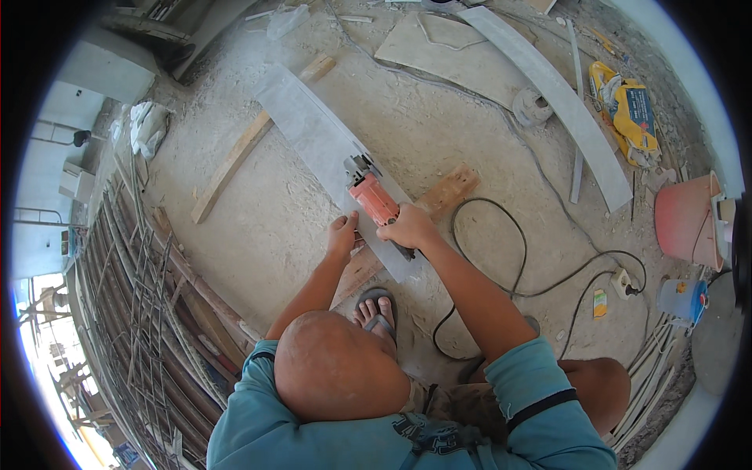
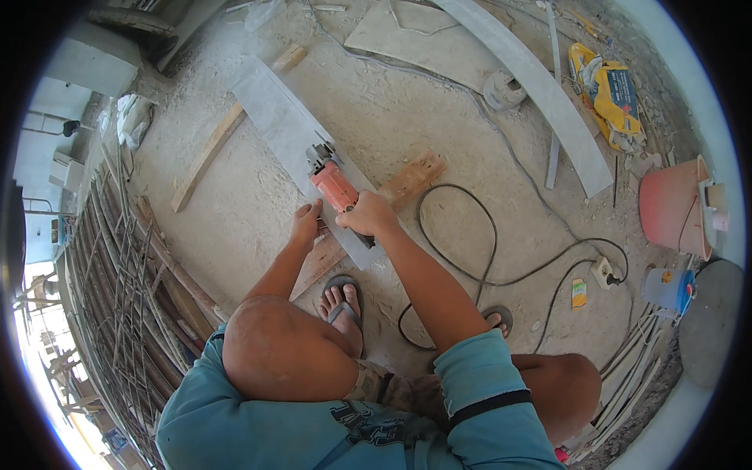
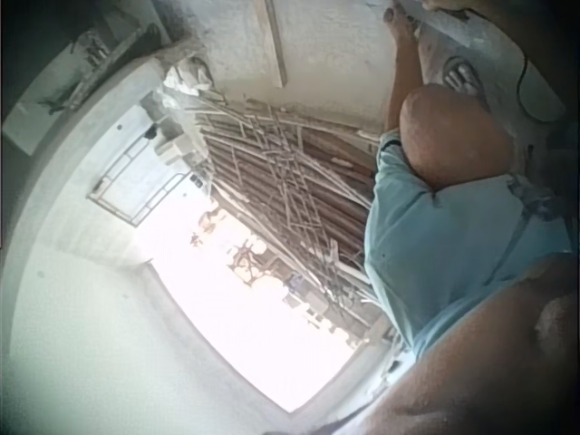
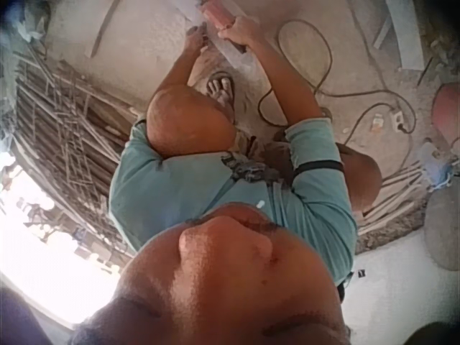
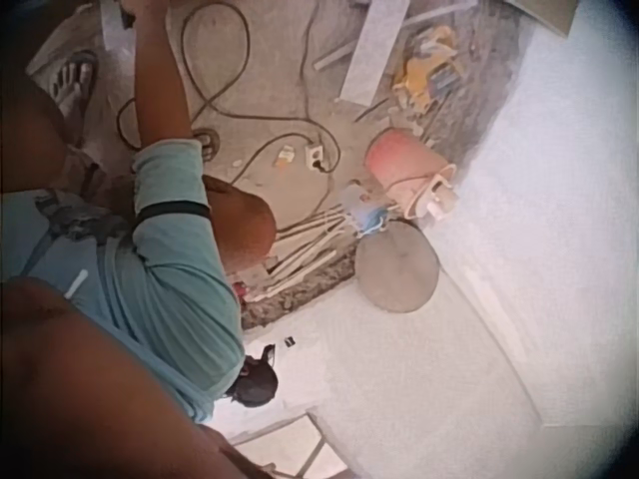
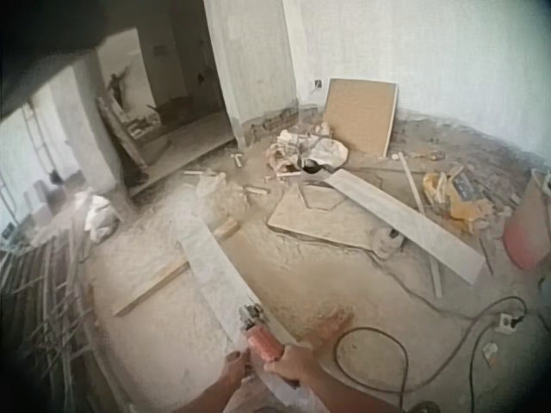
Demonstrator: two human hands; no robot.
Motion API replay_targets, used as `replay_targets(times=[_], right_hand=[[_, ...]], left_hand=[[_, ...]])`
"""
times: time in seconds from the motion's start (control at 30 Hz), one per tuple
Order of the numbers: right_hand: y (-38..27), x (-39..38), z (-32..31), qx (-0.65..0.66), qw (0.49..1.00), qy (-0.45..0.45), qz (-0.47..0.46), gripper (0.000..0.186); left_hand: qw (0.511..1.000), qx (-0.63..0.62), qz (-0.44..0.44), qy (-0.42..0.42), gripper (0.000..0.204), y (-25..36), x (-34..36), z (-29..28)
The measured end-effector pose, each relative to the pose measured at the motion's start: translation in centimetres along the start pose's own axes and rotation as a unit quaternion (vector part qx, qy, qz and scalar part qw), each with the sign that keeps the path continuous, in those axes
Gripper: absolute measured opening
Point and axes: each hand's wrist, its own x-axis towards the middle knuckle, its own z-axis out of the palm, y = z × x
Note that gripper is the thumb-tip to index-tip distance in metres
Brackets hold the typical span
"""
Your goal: The person cuts a tile using an angle grinder and then sets the grinder on the ground and lifts the tile.
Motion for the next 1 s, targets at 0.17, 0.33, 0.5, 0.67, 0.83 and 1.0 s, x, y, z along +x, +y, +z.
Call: replay_targets(times=[0.17,0.33,0.5,0.67,0.83,1.0], right_hand=[[-0.6,0.6,0.0,0.003,1.0,-0.015,0.004,0.056],[-0.7,0.1,-0.2,0.001,1.0,-0.024,0.007,0.058],[-0.2,-0.7,-0.4,-0.019,1.0,-0.015,0.016,0.059],[1.0,-1.1,-0.2,0.0,1.0,-0.017,0.008,0.059],[0.7,-1.4,-0.1,-0.005,1.0,-0.017,0.007,0.059],[0.6,-0.6,-0.1,-0.016,1.0,0.0,0.005,0.057]], left_hand=[[1.0,-0.005,-0.002,-0.007,0.032,-0.1,0.3,-0.4],[1.0,-0.004,0.002,-0.007,0.032,-0.1,0.4,-0.4],[1.0,-0.011,0.003,-0.01,0.031,-0.1,0.4,-0.6],[1.0,-0.024,0.013,-0.01,0.032,0.0,0.6,-0.5],[0.999,-0.024,0.01,-0.022,0.033,0.1,0.5,-0.7],[1.0,-0.014,-0.001,-0.019,0.032,0.2,0.7,-0.5]])
